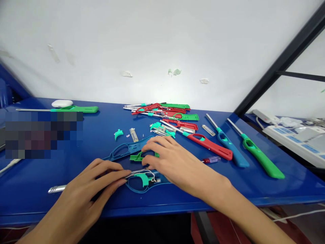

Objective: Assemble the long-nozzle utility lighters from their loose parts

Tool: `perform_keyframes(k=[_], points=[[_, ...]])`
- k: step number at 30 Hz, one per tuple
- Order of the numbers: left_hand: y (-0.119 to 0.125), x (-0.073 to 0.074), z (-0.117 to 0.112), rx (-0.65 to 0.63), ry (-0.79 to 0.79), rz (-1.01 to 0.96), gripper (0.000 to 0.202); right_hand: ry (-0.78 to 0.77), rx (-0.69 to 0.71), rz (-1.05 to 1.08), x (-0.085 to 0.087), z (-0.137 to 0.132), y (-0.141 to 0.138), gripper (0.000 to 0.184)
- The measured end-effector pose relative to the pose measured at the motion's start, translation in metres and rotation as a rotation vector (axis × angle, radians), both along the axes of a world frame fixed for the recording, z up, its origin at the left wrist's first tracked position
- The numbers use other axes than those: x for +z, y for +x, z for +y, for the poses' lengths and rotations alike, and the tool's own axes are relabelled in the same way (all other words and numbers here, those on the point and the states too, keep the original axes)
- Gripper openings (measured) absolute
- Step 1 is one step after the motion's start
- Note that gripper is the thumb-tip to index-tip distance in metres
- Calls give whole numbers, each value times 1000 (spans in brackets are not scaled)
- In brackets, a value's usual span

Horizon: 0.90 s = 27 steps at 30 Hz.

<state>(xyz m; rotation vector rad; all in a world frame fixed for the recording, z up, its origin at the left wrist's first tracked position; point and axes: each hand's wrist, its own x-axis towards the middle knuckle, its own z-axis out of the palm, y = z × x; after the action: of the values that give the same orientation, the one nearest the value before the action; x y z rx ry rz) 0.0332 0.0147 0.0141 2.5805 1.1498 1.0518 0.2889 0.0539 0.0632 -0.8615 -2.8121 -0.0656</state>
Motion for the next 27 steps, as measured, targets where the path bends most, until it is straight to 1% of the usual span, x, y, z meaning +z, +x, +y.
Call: perform_keyframes(k=[5,10,13,15,18,21,23,27], points=[[1,1,0,9,-1,3,26,58,10,-27,6,-2,-2,15],[1,0,0,6,2,13,26,30,-12,-38,12,-13,-2,11],[1,0,0,8,10,14,26,81,0,-57,9,-20,-1,14],[1,0,1,3,16,13,26,105,10,-29,6,-23,0,16],[2,0,1,-2,18,13,25,88,4,48,4,-27,2,16],[1,-1,1,-12,26,37,27,81,-6,105,3,-31,5,24],[1,-1,0,-13,31,59,30,80,-12,114,2,-32,6,27],[-1,0,0,-10,25,85,33,51,-29,102,-3,-33,7,26]])
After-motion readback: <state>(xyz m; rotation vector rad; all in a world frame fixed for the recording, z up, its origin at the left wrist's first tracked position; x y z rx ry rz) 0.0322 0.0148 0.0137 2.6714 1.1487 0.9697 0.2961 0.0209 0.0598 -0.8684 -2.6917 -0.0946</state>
